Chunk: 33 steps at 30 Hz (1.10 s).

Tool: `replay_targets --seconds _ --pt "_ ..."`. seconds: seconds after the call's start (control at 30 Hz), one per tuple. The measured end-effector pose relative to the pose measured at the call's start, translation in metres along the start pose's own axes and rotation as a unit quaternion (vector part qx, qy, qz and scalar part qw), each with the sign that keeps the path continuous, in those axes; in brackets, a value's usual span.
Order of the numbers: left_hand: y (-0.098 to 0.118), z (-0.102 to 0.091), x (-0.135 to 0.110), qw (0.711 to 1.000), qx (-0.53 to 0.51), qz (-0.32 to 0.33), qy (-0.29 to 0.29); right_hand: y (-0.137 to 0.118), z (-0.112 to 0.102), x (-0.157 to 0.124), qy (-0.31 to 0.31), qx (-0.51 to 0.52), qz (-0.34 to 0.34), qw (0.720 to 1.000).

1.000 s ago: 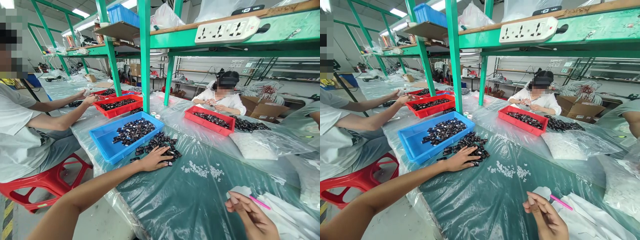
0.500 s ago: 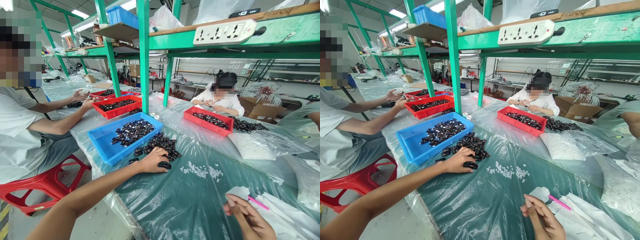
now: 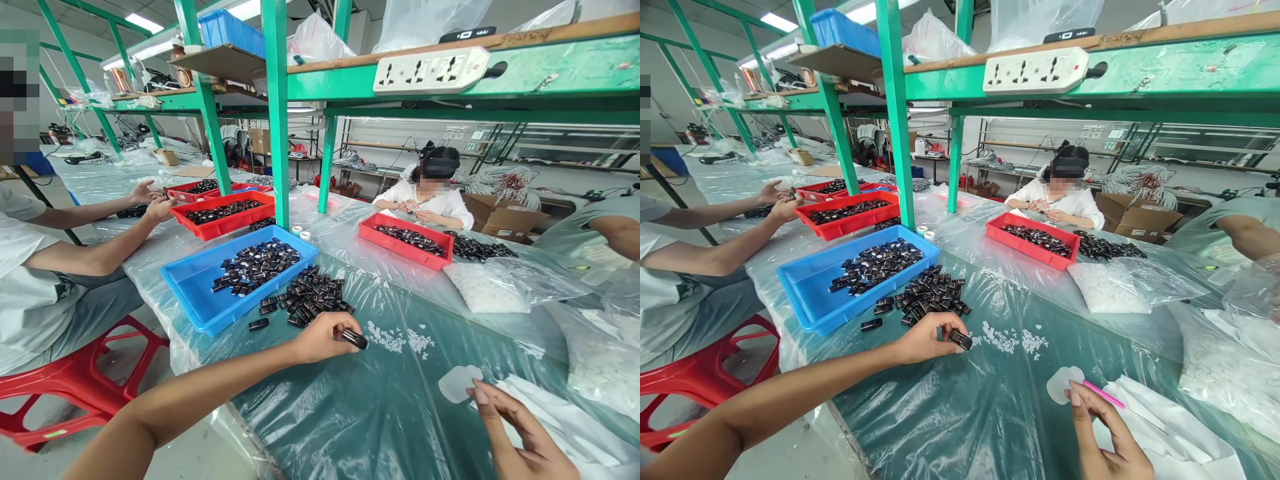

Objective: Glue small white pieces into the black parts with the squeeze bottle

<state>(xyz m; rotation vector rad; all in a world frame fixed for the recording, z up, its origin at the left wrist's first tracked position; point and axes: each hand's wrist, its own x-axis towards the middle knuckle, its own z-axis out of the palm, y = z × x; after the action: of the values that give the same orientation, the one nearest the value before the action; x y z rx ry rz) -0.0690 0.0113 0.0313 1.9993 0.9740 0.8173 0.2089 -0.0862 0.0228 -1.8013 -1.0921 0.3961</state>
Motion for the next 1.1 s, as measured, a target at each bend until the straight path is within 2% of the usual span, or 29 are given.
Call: replay_targets --seconds 0.1,0.2,0.33,0.43,0.57,0.67,0.77,0.87,0.93,1.0,1.1 --pt "0.003 0.008 0.004 0.997 -0.08 -0.006 -0.011 0.007 0.002 -0.001 0.007 -0.001 -0.041 0.999" --pt "0.006 0.017 0.006 0.99 -0.133 -0.009 -0.043 0.013 0.015 -0.009 -0.04 0.017 -0.143 0.989" --pt "0.016 0.034 0.011 0.982 -0.172 -0.003 -0.074 0.014 0.035 -0.019 -0.115 0.043 -0.322 0.939" --pt "0.023 0.047 0.017 0.975 -0.198 0.002 -0.103 0.013 0.041 -0.023 -0.126 0.053 -0.369 0.919" --pt "0.026 0.062 0.024 0.958 -0.255 -0.003 -0.132 0.016 0.042 -0.027 -0.105 0.056 -0.319 0.94" --pt "0.026 0.071 0.026 0.944 -0.301 -0.023 -0.131 0.021 0.041 -0.028 -0.093 0.073 -0.229 0.966" --pt "0.026 0.078 0.027 0.921 -0.362 -0.054 -0.132 0.022 0.04 -0.025 -0.104 0.146 -0.104 0.978" --pt "0.027 0.083 0.028 0.89 -0.43 -0.086 -0.127 0.016 0.042 -0.02 -0.131 0.245 0.019 0.96" --pt "0.027 0.084 0.028 0.875 -0.459 -0.101 -0.117 0.013 0.044 -0.019 -0.157 0.291 0.066 0.941" --pt "0.025 0.084 0.029 0.874 -0.46 -0.109 -0.115 0.01 0.048 -0.019 -0.18 0.313 0.086 0.928" --pt "0.021 0.083 0.029 0.881 -0.439 -0.121 -0.123 0.01 0.05 -0.021 -0.208 0.301 0.082 0.927"
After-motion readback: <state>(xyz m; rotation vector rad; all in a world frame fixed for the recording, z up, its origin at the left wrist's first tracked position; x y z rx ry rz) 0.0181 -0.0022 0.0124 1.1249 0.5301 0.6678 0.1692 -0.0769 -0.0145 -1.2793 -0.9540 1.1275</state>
